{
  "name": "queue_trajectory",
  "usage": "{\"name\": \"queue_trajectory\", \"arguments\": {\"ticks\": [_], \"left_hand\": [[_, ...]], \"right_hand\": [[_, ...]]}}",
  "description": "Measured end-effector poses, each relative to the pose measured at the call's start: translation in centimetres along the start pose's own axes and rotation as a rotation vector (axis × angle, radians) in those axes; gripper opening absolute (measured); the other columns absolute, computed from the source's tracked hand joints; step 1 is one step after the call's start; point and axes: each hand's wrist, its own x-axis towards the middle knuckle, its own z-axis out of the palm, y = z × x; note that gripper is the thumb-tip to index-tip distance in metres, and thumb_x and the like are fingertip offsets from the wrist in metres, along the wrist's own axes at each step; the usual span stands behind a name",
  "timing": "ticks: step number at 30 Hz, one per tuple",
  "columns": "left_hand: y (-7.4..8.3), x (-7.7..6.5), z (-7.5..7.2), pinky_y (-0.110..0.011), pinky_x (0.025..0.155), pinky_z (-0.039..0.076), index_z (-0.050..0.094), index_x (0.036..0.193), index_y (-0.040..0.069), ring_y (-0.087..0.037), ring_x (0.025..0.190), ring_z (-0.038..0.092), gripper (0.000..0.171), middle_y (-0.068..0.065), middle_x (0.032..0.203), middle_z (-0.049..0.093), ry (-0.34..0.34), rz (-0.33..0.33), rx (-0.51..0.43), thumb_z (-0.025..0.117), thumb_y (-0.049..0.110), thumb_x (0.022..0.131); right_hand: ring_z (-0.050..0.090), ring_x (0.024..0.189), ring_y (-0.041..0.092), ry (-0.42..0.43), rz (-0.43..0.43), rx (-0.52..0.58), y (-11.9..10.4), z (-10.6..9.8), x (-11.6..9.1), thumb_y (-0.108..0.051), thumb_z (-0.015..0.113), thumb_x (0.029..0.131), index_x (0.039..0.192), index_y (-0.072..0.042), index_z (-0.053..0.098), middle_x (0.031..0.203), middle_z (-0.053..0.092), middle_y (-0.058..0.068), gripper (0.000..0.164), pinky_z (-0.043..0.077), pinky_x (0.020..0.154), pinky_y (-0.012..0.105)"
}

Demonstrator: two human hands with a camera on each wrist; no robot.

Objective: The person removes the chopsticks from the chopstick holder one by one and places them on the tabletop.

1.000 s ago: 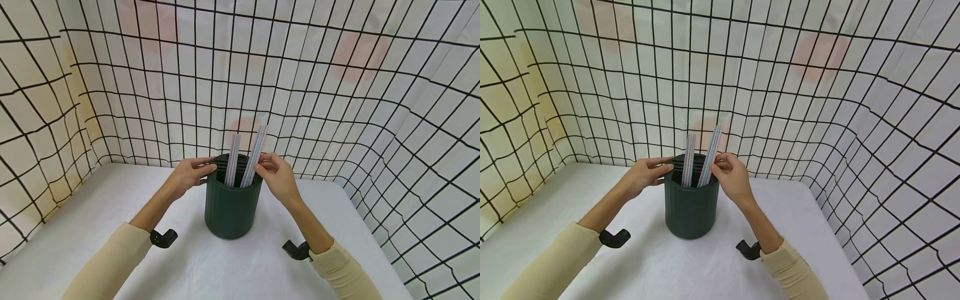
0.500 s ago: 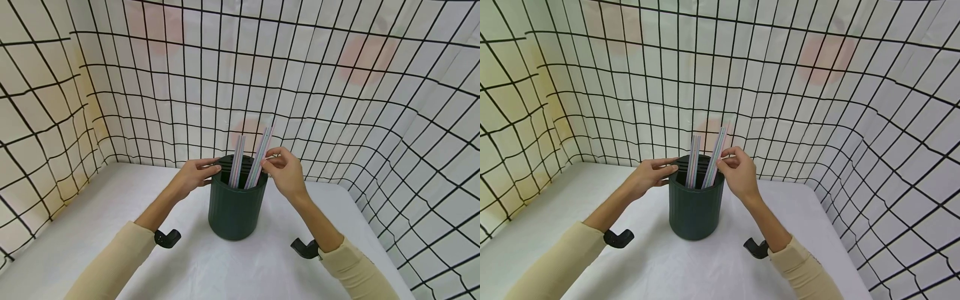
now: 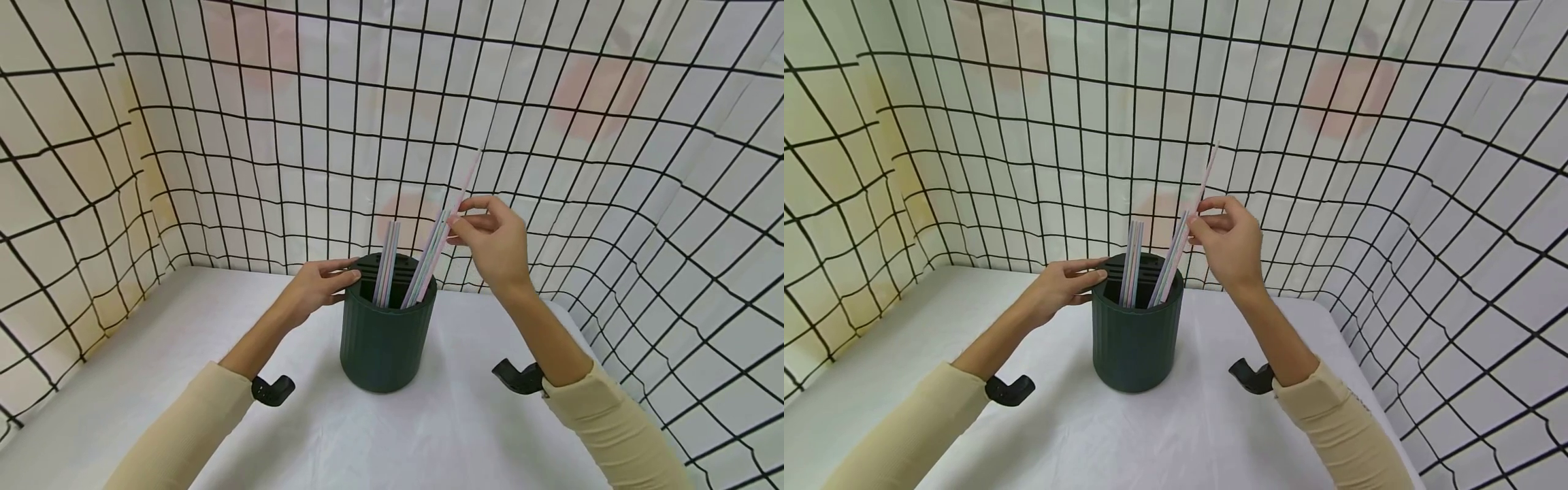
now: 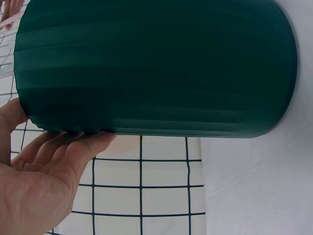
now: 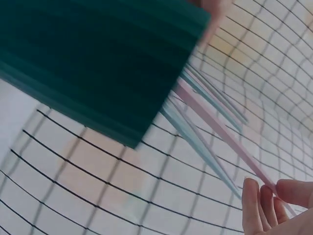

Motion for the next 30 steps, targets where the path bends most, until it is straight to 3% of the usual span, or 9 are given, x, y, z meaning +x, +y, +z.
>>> {"name": "queue_trajectory", "arguments": {"ticks": [5, 12, 16, 30], "left_hand": [[-0.1, 0.1, 0.0, -0.043, 0.107, 0.053, 0.054, 0.148, 0.014, -0.028, 0.125, 0.065, 0.053, -0.016, 0.137, 0.065, 0.001, 0.008, 0.008, 0.068, 0.029, 0.1], [-0.2, 0.2, 0.1, -0.042, 0.106, 0.054, 0.055, 0.148, 0.015, -0.026, 0.124, 0.065, 0.052, -0.015, 0.136, 0.066, 0.004, -0.002, 0.007, 0.068, 0.029, 0.099], [-0.4, 0.2, 0.1, -0.042, 0.106, 0.053, 0.054, 0.148, 0.016, -0.026, 0.124, 0.065, 0.052, -0.015, 0.136, 0.065, 0.002, 0.001, 0.008, 0.068, 0.029, 0.099], [-0.3, 0.2, 0.0, -0.041, 0.106, 0.054, 0.055, 0.148, 0.017, -0.026, 0.124, 0.065, 0.051, -0.015, 0.136, 0.066, 0.004, 0.006, 0.013, 0.068, 0.03, 0.1]], "right_hand": [[0.077, 0.077, 0.019, 0.056, 0.0, 0.066, -1.5, -1.9, 1.1, -0.007, 0.072, 0.094, 0.11, 0.002, 0.066, 0.086, 0.077, 0.006, 0.02, 0.065, 0.076, 0.028], [0.076, 0.075, 0.019, 0.118, 0.07, 0.15, -1.9, -4.8, 1.6, -0.005, 0.075, 0.091, 0.112, 0.003, 0.067, 0.088, 0.076, 0.007, 0.024, 0.064, 0.078, 0.029], [0.076, 0.075, 0.02, 0.14, 0.113, 0.183, -0.8, -6.5, 1.3, -0.003, 0.077, 0.089, 0.112, 0.003, 0.069, 0.088, 0.076, 0.007, 0.025, 0.064, 0.077, 0.03], [0.075, 0.076, 0.011, 0.094, 0.338, 0.048, 5.2, -13.3, -0.3, -0.011, 0.077, 0.091, 0.115, -0.004, 0.068, 0.085, 0.078, -0.007, 0.027, 0.064, 0.073, 0.026]]}}
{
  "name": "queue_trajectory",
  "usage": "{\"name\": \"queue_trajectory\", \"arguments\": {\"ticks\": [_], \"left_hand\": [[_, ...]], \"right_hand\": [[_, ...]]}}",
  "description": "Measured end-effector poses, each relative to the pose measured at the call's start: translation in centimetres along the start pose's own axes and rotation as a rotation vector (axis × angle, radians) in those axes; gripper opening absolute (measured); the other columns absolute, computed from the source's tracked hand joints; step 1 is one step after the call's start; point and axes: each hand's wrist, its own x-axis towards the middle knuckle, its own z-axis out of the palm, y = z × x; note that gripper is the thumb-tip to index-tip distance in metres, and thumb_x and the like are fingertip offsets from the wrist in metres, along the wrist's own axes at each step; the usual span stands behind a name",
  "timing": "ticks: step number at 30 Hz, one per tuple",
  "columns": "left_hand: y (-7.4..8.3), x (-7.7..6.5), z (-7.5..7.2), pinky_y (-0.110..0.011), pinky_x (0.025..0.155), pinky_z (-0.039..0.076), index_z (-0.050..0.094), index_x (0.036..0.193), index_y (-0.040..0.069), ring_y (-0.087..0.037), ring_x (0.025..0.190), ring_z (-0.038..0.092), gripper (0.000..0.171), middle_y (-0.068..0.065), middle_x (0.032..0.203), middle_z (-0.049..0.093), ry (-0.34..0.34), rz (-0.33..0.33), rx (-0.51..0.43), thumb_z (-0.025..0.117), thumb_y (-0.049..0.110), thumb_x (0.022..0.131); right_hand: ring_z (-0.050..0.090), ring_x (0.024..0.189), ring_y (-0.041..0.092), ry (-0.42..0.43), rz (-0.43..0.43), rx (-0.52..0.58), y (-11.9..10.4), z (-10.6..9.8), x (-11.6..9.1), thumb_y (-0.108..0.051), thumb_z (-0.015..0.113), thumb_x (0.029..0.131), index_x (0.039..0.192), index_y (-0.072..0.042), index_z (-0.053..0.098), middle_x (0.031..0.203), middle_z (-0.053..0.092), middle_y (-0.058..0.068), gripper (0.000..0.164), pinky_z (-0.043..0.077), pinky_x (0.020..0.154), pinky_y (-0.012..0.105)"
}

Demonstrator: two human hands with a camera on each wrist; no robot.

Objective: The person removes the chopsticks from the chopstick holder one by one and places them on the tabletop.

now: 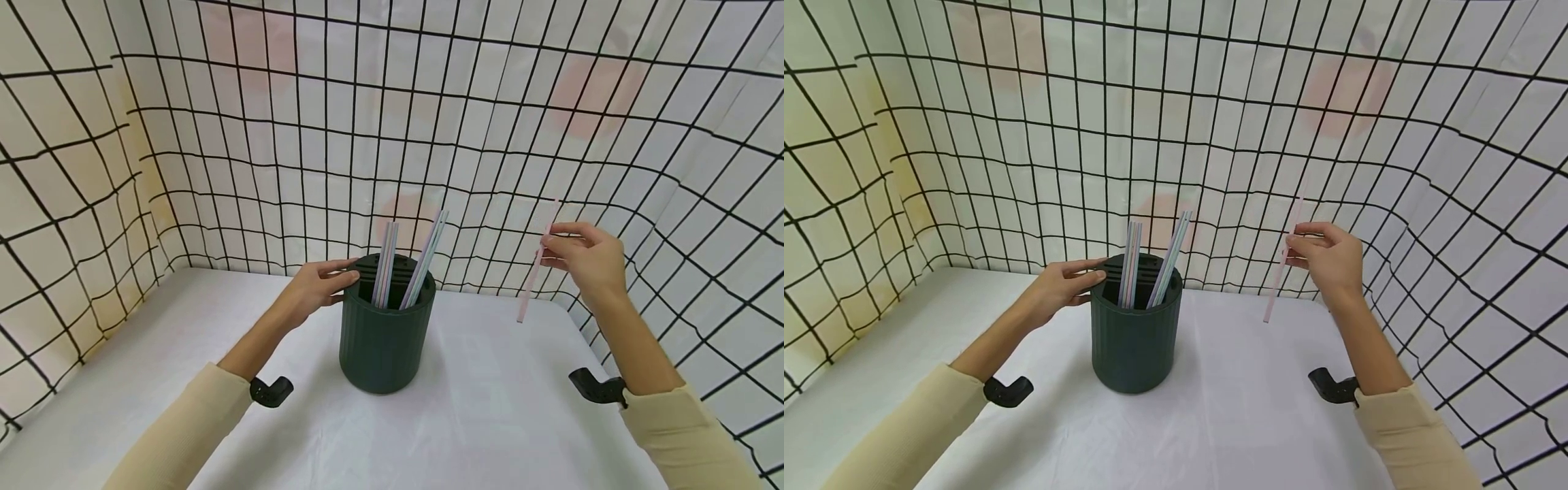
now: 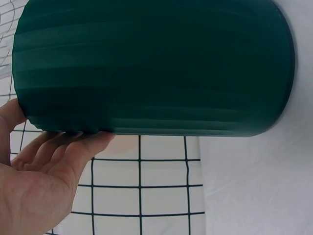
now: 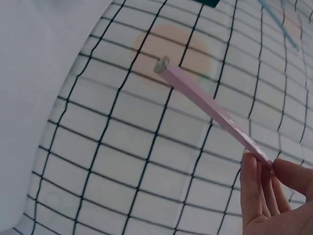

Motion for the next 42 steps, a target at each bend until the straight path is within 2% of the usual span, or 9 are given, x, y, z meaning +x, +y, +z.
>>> {"name": "queue_trajectory", "arguments": {"ticks": [8, 12, 18, 22, 26, 29, 36, 42], "left_hand": [[-0.1, 0.0, -0.1, -0.042, 0.106, 0.054, 0.055, 0.148, 0.017, -0.026, 0.124, 0.065, 0.052, -0.014, 0.136, 0.066, 0.005, 0.001, 0.006, 0.068, 0.03, 0.099], [0.0, 0.0, -0.1, -0.042, 0.106, 0.054, 0.055, 0.148, 0.016, -0.027, 0.125, 0.065, 0.052, -0.015, 0.137, 0.065, 0.0, 0.006, 0.004, 0.068, 0.03, 0.099], [0.0, 0.0, 0.0, -0.043, 0.106, 0.054, 0.054, 0.148, 0.017, -0.028, 0.125, 0.064, 0.053, -0.015, 0.137, 0.065, -0.002, 0.009, 0.008, 0.068, 0.03, 0.099], [0.2, -0.1, 0.1, -0.044, 0.106, 0.054, 0.054, 0.149, 0.017, -0.028, 0.127, 0.063, 0.053, -0.014, 0.139, 0.063, -0.01, 0.007, 0.007, 0.067, 0.031, 0.1], [0.2, 0.0, 0.1, -0.045, 0.107, 0.053, 0.053, 0.149, 0.016, -0.029, 0.13, 0.061, 0.053, -0.014, 0.142, 0.062, -0.019, 0.011, 0.002, 0.067, 0.03, 0.1], [0.1, 0.0, 0.1, -0.046, 0.106, 0.053, 0.053, 0.149, 0.016, -0.029, 0.13, 0.061, 0.052, -0.014, 0.142, 0.062, -0.018, 0.012, 0.003, 0.067, 0.029, 0.1], [0.1, -0.1, 0.1, -0.047, 0.108, 0.052, 0.054, 0.149, 0.017, -0.029, 0.129, 0.062, 0.052, -0.014, 0.14, 0.063, -0.013, 0.005, 0.009, 0.067, 0.031, 0.1], [0.1, -0.2, 0.0, -0.047, 0.108, 0.052, 0.054, 0.149, 0.017, -0.029, 0.128, 0.062, 0.052, -0.014, 0.14, 0.063, -0.008, 0.011, 0.009, 0.066, 0.03, 0.1]], "right_hand": [[0.075, 0.076, 0.009, -0.012, 0.094, -0.069, 4.3, -4.1, 0.1, -0.016, 0.077, 0.092, 0.113, -0.01, 0.069, 0.085, 0.077, -0.01, 0.024, 0.064, 0.071, 0.023], [0.075, 0.074, 0.008, -0.033, 0.156, -0.099, 6.7, -6.2, 0.1, -0.014, 0.074, 0.094, 0.115, -0.007, 0.067, 0.084, 0.076, -0.011, 0.024, 0.064, 0.07, 0.023], [0.075, 0.077, 0.007, -0.087, 0.27, -0.325, 10.6, -8.7, -0.6, -0.026, 0.068, 0.1, 0.132, 0.003, 0.058, 0.085, 0.074, -0.019, 0.044, 0.064, 0.073, 0.023], [0.075, 0.081, 0.008, -0.165, 0.329, -0.397, 13.3, -10.4, -1.0, -0.028, 0.066, 0.101, 0.139, 0.011, 0.052, 0.092, 0.075, -0.013, 0.056, 0.064, 0.075, 0.025], [0.075, 0.084, 0.011, -0.227, 0.383, -0.399, 15.4, -11.7, -1.5, -0.025, 0.068, 0.099, 0.138, 0.014, 0.052, 0.098, 0.076, -0.007, 0.057, 0.065, 0.078, 0.029], [0.075, 0.085, 0.011, -0.25, 0.425, -0.397, 16.5, -12.4, -1.8, -0.025, 0.069, 0.099, 0.139, 0.014, 0.052, 0.098, 0.075, -0.009, 0.058, 0.065, 0.079, 0.029], [0.076, 0.087, 0.017, -0.252, 0.505, -0.377, 18.5, -13.6, -2.4, -0.024, 0.073, 0.096, 0.136, 0.013, 0.055, 0.1, 0.076, -0.005, 0.057, 0.065, 0.079, 0.032], [0.075, 0.085, 0.015, -0.264, 0.52, -0.38, 19.6, -13.7, -2.6, -0.021, 0.072, 0.096, 0.13, 0.013, 0.06, 0.097, 0.076, -0.003, 0.05, 0.065, 0.077, 0.031]]}}
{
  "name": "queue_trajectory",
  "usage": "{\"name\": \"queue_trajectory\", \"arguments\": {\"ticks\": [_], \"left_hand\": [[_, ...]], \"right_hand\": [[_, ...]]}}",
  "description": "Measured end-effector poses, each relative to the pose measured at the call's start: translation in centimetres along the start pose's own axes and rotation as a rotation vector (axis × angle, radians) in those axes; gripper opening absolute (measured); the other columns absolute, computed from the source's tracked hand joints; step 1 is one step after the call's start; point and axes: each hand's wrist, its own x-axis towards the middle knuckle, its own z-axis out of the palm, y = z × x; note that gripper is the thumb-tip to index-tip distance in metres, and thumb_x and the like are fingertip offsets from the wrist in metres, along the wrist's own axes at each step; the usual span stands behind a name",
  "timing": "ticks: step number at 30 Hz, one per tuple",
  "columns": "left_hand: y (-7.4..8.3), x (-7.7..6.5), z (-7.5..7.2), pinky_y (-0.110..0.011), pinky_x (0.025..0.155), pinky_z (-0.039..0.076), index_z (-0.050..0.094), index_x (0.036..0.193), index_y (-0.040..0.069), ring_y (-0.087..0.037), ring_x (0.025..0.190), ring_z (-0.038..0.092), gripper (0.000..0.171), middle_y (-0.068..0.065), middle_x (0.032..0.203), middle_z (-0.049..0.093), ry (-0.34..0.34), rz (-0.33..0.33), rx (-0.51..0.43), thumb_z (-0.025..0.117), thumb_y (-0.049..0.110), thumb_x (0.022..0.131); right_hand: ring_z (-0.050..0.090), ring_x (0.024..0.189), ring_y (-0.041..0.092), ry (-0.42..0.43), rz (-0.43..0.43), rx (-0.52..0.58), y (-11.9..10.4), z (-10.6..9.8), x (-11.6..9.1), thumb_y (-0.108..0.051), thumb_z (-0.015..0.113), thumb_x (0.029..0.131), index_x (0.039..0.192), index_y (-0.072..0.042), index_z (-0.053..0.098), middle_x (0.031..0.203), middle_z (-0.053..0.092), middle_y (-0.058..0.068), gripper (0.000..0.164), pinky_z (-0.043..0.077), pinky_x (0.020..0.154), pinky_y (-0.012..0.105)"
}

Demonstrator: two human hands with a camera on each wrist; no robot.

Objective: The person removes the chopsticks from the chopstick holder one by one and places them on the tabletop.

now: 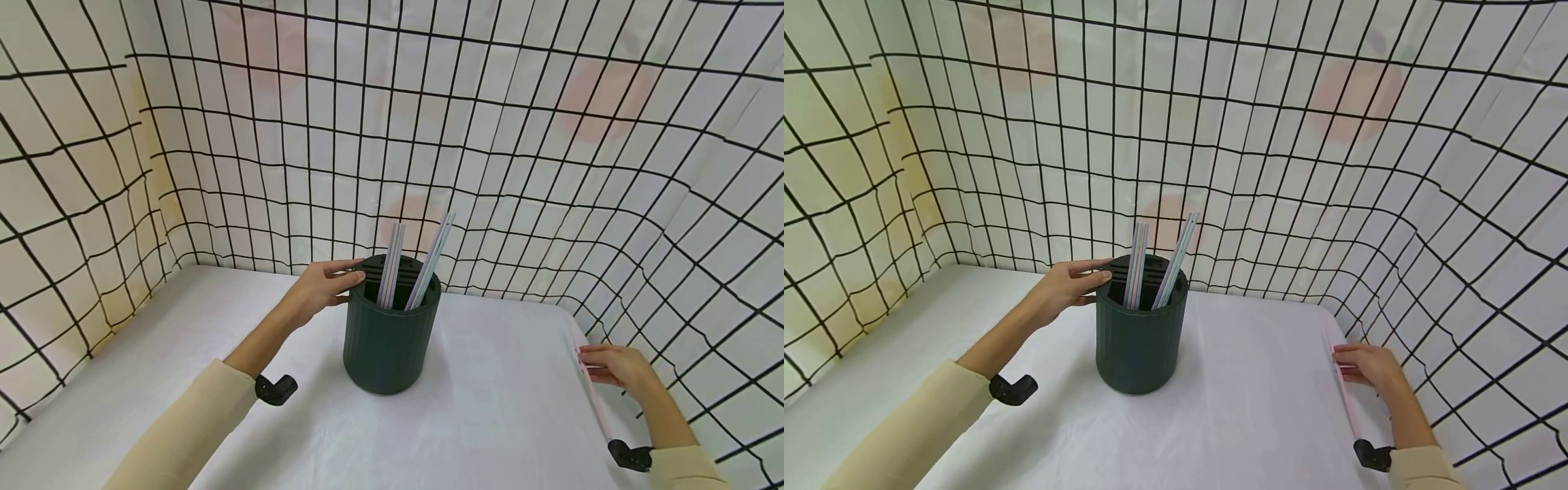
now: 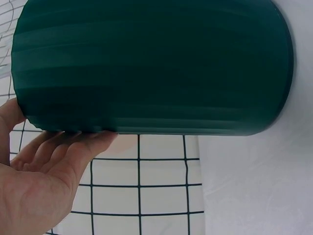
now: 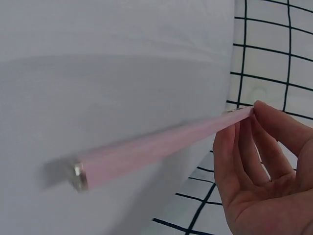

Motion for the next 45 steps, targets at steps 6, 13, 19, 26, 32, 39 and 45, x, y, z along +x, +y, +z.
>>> {"name": "queue_trajectory", "arguments": {"ticks": [6, 13, 19, 26, 32, 39, 45], "left_hand": [[0.0, 0.0, 0.2, -0.047, 0.108, 0.052, 0.054, 0.149, 0.017, -0.029, 0.128, 0.062, 0.052, -0.014, 0.14, 0.063, -0.002, -0.004, -0.007, 0.067, 0.03, 0.1], [0.0, 0.1, 0.2, -0.046, 0.108, 0.052, 0.054, 0.148, 0.016, -0.028, 0.128, 0.063, 0.052, -0.014, 0.139, 0.064, 0.008, -0.011, -0.011, 0.068, 0.03, 0.1], [0.0, 0.1, 0.1, -0.045, 0.107, 0.053, 0.054, 0.148, 0.015, -0.028, 0.127, 0.063, 0.053, -0.014, 0.138, 0.064, 0.008, -0.006, -0.011, 0.068, 0.031, 0.1], [0.0, 0.0, 0.1, -0.045, 0.107, 0.053, 0.054, 0.149, 0.014, -0.027, 0.125, 0.064, 0.054, -0.014, 0.136, 0.066, 0.015, -0.009, -0.01, 0.068, 0.031, 0.099], [0.0, 0.0, 0.1, -0.045, 0.107, 0.053, 0.054, 0.149, 0.014, -0.026, 0.125, 0.065, 0.055, -0.013, 0.136, 0.066, 0.016, -0.012, -0.01, 0.068, 0.031, 0.099], [0.0, 0.0, 0.1, -0.045, 0.107, 0.053, 0.053, 0.149, 0.014, -0.027, 0.126, 0.064, 0.055, -0.014, 0.136, 0.066, 0.016, -0.012, -0.016, 0.068, 0.031, 0.099], [-0.1, 0.1, 0.0, -0.046, 0.108, 0.052, 0.053, 0.149, 0.014, -0.028, 0.126, 0.064, 0.054, -0.014, 0.138, 0.065, 0.012, -0.015, -0.013, 0.068, 0.03, 0.1]], "right_hand": [[0.072, 0.082, 0.013, 0.024, 0.052, -0.03, 1.3, 0.5, 0.6, -0.023, 0.072, 0.096, 0.131, 0.012, 0.06, 0.096, 0.076, -0.002, 0.051, 0.065, 0.074, 0.03], [0.071, 0.08, 0.009, 0.047, 0.091, -0.007, 2.0, 0.9, 0.9, -0.023, 0.074, 0.094, 0.128, 0.01, 0.064, 0.094, 0.075, -0.005, 0.049, 0.064, 0.073, 0.028], [0.071, 0.079, 0.01, 0.05, 0.115, 0.009, 2.3, 1.2, 1.2, -0.023, 0.076, 0.092, 0.12, 0.007, 0.07, 0.091, 0.074, -0.007, 0.041, 0.065, 0.073, 0.028], [0.071, 0.075, 0.009, 0.052, 0.115, 0.021, 2.4, 1.5, 1.5, -0.022, 0.077, 0.092, 0.117, 0.007, 0.072, 0.088, 0.075, -0.007, 0.038, 0.064, 0.07, 0.027], [0.069, 0.071, 0.009, 0.059, 0.121, 0.024, 2.3, 1.8, 1.3, -0.02, 0.076, 0.092, 0.112, 0.004, 0.075, 0.083, 0.075, -0.008, 0.032, 0.063, 0.067, 0.025], [0.067, 0.069, 0.008, 0.067, 0.13, 0.029, 2.7, 1.9, 1.6, -0.021, 0.075, 0.093, 0.111, 0.004, 0.075, 0.081, 0.073, -0.008, 0.031, 0.062, 0.065, 0.023], [0.066, 0.066, 0.007, 0.07, 0.133, 0.045, 2.9, 1.9, 1.6, -0.019, 0.076, 0.092, 0.111, 0.004, 0.076, 0.079, 0.073, -0.007, 0.029, 0.061, 0.063, 0.022]]}}
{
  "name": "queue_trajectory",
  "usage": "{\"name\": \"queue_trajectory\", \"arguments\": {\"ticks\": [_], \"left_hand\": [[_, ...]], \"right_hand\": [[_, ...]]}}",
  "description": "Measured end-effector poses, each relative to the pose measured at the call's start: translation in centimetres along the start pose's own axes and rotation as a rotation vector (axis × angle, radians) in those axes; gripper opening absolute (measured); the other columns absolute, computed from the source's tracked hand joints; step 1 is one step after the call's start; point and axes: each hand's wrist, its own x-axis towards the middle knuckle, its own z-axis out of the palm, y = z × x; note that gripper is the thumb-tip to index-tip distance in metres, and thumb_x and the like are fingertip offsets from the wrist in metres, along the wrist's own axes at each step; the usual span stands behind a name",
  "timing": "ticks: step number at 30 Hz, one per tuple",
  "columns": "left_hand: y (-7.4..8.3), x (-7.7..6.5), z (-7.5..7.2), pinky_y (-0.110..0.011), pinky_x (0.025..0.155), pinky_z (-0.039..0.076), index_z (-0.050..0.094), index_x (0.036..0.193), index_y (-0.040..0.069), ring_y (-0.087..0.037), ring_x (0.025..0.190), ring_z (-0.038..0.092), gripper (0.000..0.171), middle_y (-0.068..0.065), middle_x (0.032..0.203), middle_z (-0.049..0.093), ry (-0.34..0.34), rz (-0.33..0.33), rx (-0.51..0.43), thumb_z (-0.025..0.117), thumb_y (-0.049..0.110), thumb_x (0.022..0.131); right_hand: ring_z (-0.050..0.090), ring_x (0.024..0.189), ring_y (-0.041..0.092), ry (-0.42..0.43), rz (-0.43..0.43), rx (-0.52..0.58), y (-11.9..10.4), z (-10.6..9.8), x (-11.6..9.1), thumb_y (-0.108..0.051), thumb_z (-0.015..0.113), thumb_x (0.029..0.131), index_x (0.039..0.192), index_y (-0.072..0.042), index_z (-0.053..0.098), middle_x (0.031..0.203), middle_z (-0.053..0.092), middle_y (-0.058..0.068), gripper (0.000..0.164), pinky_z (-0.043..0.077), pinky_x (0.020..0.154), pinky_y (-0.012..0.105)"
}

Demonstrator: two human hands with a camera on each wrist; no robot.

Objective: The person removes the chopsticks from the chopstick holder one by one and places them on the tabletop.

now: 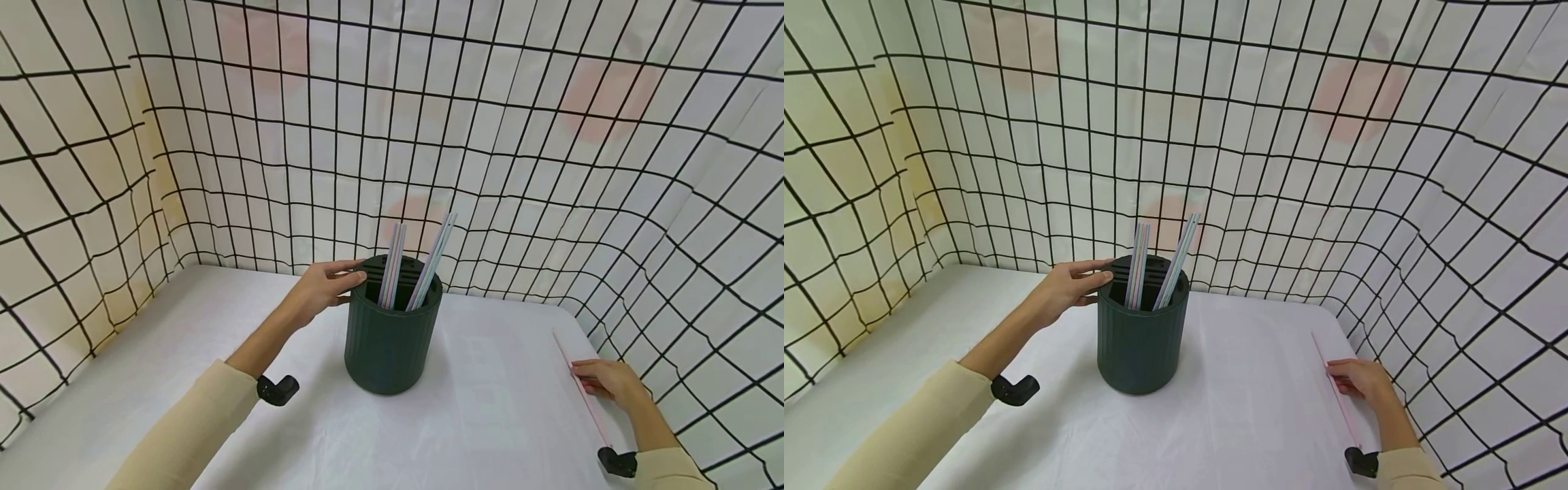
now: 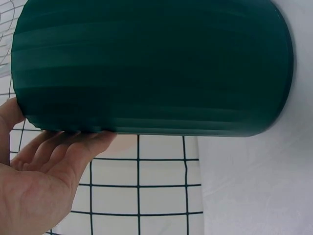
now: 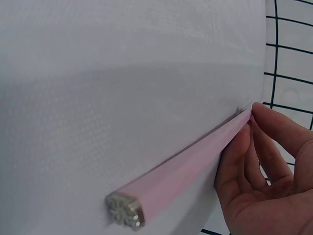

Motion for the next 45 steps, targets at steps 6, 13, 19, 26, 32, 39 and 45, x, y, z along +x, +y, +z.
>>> {"name": "queue_trajectory", "arguments": {"ticks": [6, 13, 19, 26, 32, 39, 45], "left_hand": [[-0.1, 0.1, -0.1, -0.046, 0.107, 0.053, 0.054, 0.149, 0.015, -0.028, 0.126, 0.064, 0.054, -0.014, 0.138, 0.065, 0.004, 0.0, -0.001, 0.068, 0.03, 0.099], [-0.2, 0.0, 0.0, -0.046, 0.108, 0.052, 0.053, 0.149, 0.015, -0.028, 0.128, 0.063, 0.054, -0.014, 0.14, 0.063, -0.008, -0.002, -0.001, 0.068, 0.031, 0.099], [-0.5, 0.0, -0.1, -0.047, 0.109, 0.051, 0.053, 0.15, 0.015, -0.028, 0.128, 0.062, 0.054, -0.014, 0.14, 0.063, -0.008, -0.001, -0.002, 0.068, 0.031, 0.1], [-0.5, 0.0, -0.1, -0.046, 0.108, 0.052, 0.053, 0.149, 0.015, -0.028, 0.128, 0.063, 0.054, -0.013, 0.139, 0.064, -0.01, 0.01, 0.009, 0.067, 0.03, 0.1], [-0.2, -0.1, -0.2, -0.047, 0.108, 0.052, 0.053, 0.149, 0.015, -0.03, 0.128, 0.063, 0.053, -0.014, 0.14, 0.063, -0.011, 0.019, 0.013, 0.067, 0.031, 0.1], [-0.2, 0.0, -0.1, -0.047, 0.108, 0.051, 0.053, 0.149, 0.015, -0.029, 0.129, 0.062, 0.053, -0.014, 0.14, 0.063, -0.015, 0.019, 0.003, 0.067, 0.03, 0.1], [-0.2, 0.0, -0.1, -0.048, 0.109, 0.051, 0.053, 0.149, 0.015, -0.029, 0.129, 0.062, 0.054, -0.014, 0.14, 0.063, -0.014, 0.018, -0.001, 0.068, 0.03, 0.1]], "right_hand": [[0.066, 0.066, 0.005, -0.023, 0.001, 0.015, -0.2, 0.1, 0.0, -0.017, 0.076, 0.092, 0.109, 0.0, 0.077, 0.079, 0.072, -0.007, 0.024, 0.061, 0.063, 0.021], [0.067, 0.071, 0.007, -0.004, -0.043, -0.018, -0.7, 0.2, -0.4, -0.018, 0.073, 0.094, 0.124, 0.007, 0.069, 0.089, 0.075, -0.005, 0.039, 0.061, 0.065, 0.023], [0.071, 0.083, 0.009, -0.024, -0.172, -0.039, -4.6, 1.6, -1.7, -0.022, 0.069, 0.099, 0.135, 0.011, 0.058, 0.106, 0.076, -0.001, 0.051, 0.063, 0.073, 0.023], [0.071, 0.085, 0.004, -0.021, -0.347, -0.088, -11.0, 4.3, -4.0, -0.032, 0.071, 0.097, 0.133, 0.007, 0.061, 0.111, 0.074, 0.0, 0.054, 0.063, 0.08, 0.023], [0.074, 0.084, 0.008, -0.052, -0.442, -0.03, -16.1, 7.2, -6.1, -0.026, 0.073, 0.096, 0.127, 0.007, 0.064, 0.102, 0.075, -0.002, 0.046, 0.063, 0.082, 0.025], [0.076, 0.086, 0.013, -0.082, -0.509, 0.021, -21.2, 11.2, -8.8, -0.022, 0.074, 0.094, 0.123, 0.004, 0.064, 0.1, 0.076, 0.004, 0.04, 0.062, 0.089, 0.027], [0.076, 0.09, 0.015, -0.113, -0.59, 0.007, -24.2, 13.9, -10.7, -0.024, 0.073, 0.094, 0.123, -0.004, 0.065, 0.11, 0.076, 0.014, 0.036, 0.05, 0.111, 0.05]]}}
